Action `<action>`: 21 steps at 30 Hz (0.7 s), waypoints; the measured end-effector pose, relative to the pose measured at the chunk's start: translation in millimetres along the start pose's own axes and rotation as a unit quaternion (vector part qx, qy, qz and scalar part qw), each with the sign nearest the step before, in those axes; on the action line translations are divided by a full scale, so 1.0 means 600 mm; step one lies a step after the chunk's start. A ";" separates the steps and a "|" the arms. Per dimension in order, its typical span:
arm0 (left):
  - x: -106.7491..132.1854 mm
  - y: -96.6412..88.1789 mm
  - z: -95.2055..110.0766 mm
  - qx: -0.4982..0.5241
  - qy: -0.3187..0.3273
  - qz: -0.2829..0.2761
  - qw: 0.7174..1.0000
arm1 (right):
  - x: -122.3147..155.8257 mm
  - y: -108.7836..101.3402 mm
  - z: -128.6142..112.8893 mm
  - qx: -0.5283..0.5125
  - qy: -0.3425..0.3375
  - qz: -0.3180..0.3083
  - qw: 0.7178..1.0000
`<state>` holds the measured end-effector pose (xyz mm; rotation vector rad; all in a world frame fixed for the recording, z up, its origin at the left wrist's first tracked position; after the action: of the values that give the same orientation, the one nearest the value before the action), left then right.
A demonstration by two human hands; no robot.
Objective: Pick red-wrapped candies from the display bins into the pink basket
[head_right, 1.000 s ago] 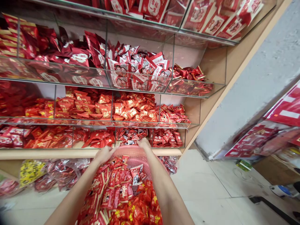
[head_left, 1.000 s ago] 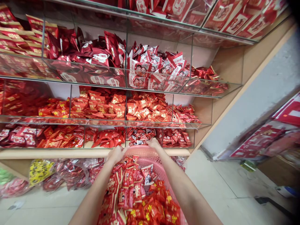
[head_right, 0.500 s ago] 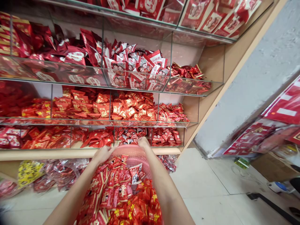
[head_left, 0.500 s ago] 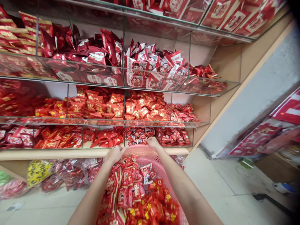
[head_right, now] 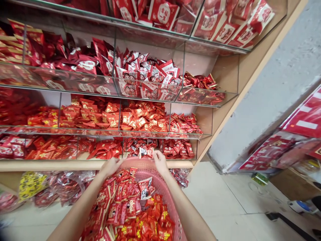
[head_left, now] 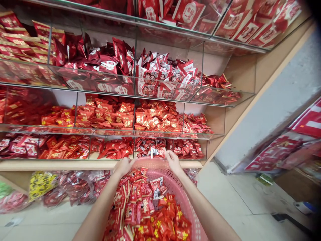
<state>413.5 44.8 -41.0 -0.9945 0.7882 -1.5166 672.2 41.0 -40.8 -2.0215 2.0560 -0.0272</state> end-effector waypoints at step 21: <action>0.001 -0.002 0.002 -0.011 0.003 0.002 1.000 | 0.099 0.045 0.049 0.221 -0.084 -0.061 0.970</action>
<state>413.9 44.4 -39.5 -1.0046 0.8114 -1.5105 651.2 -11.8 -84.7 -1.7981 1.6419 -0.2994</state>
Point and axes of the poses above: each hand's wrist, its own x-axis away from the middle knuckle, its own y-axis out of the palm, z = x × y, the point moved 4 cm from there along -x, towards the middle knuckle, and after that the axes turned 4 degrees about -z, right-handed, at the moved point
